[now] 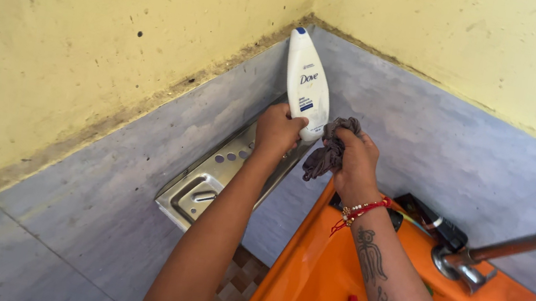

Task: The person cleans a wall-mounted metal shelf and various toiletry containers by hand using a cloth and spray bottle.

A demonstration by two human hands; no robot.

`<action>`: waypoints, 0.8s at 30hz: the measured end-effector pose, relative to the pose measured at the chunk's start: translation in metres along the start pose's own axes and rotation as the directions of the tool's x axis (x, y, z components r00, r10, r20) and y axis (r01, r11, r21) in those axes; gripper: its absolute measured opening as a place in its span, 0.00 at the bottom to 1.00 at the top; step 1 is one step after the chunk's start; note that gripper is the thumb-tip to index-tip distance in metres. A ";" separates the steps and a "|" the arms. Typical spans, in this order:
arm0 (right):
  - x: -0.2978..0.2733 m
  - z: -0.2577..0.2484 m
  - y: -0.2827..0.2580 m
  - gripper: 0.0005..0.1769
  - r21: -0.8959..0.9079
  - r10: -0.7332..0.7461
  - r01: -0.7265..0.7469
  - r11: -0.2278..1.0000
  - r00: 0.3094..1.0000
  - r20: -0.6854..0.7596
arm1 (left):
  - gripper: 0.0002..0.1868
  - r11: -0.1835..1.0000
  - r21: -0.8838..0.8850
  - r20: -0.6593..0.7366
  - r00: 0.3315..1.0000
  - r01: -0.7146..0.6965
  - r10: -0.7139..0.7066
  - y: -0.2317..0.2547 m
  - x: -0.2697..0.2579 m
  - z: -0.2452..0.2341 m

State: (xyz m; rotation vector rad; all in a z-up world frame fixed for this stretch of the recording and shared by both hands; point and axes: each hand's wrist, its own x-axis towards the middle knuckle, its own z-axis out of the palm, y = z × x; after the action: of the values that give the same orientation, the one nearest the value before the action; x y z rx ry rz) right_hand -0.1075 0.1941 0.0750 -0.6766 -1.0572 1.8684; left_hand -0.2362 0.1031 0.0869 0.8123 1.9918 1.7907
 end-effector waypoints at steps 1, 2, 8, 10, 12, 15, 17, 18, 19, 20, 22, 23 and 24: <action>0.007 0.000 0.000 0.09 -0.009 -0.002 0.002 1.000 1.000 0.007 | 0.12 1.000 0.009 -0.023 1.000 -0.006 0.006 -0.002 0.003 0.002; 0.013 0.000 0.000 0.09 -0.018 -0.004 0.005 1.000 1.000 0.013 | 0.12 1.000 0.019 -0.045 0.999 -0.011 0.012 -0.004 0.005 0.005; 0.040 -0.006 -0.001 0.09 -0.073 0.034 -0.031 0.997 0.999 0.037 | 0.13 0.997 0.075 -0.107 0.994 0.016 -0.008 -0.021 0.018 0.019; 0.045 -0.008 -0.001 0.09 -0.078 0.047 -0.043 0.996 0.997 0.060 | 0.14 0.984 0.148 -0.187 0.974 -0.104 0.131 -0.026 0.020 0.028; 0.050 -0.008 0.000 0.09 -0.094 0.062 -0.055 0.994 0.996 0.069 | 0.14 0.976 0.190 -0.229 0.962 -0.109 0.152 -0.028 0.022 0.032; 0.055 -0.013 0.003 0.09 -0.123 0.086 -0.079 0.989 0.995 0.053 | 0.14 0.980 0.201 -0.238 0.970 -0.009 0.058 -0.029 0.022 0.037; 0.058 -0.016 0.005 0.09 -0.124 0.095 -0.088 0.988 0.994 0.052 | 0.15 0.974 0.225 -0.246 0.966 -0.026 0.083 -0.029 0.023 0.038; 0.060 -0.017 0.006 0.10 -0.127 0.098 -0.091 0.988 0.994 0.051 | 0.15 0.975 0.221 -0.248 0.965 -0.031 0.087 -0.029 0.024 0.040; 0.061 -0.018 0.006 0.10 -0.131 0.100 -0.093 0.987 0.994 0.048 | 0.15 0.976 0.217 -0.247 0.965 -0.036 0.091 -0.029 0.024 0.043; 0.062 -0.020 0.007 0.10 -0.134 0.102 -0.095 0.986 0.994 0.046 | 0.15 0.976 0.212 -0.246 0.965 -0.041 0.094 -0.029 0.023 0.045; 0.063 -0.025 0.006 0.10 -0.143 0.097 -0.088 0.986 0.993 0.060 | 0.16 0.978 0.206 -0.231 0.970 -0.028 0.076 -0.029 0.023 0.049; 0.064 -0.028 0.006 0.10 -0.146 0.094 -0.083 0.986 0.993 0.067 | 0.16 0.979 0.203 -0.223 0.972 -0.021 0.068 -0.028 0.022 0.051; 0.064 -0.030 0.005 0.10 -0.142 0.087 -0.076 0.987 0.993 0.079 | 0.17 0.981 0.195 -0.228 0.972 -0.019 0.063 -0.027 0.021 0.053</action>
State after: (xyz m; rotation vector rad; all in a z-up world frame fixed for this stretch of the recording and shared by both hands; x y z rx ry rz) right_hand -0.1174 0.2611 0.0532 -0.7358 -1.2402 1.9208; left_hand -0.2258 0.1570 0.0549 0.7318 2.3433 1.8097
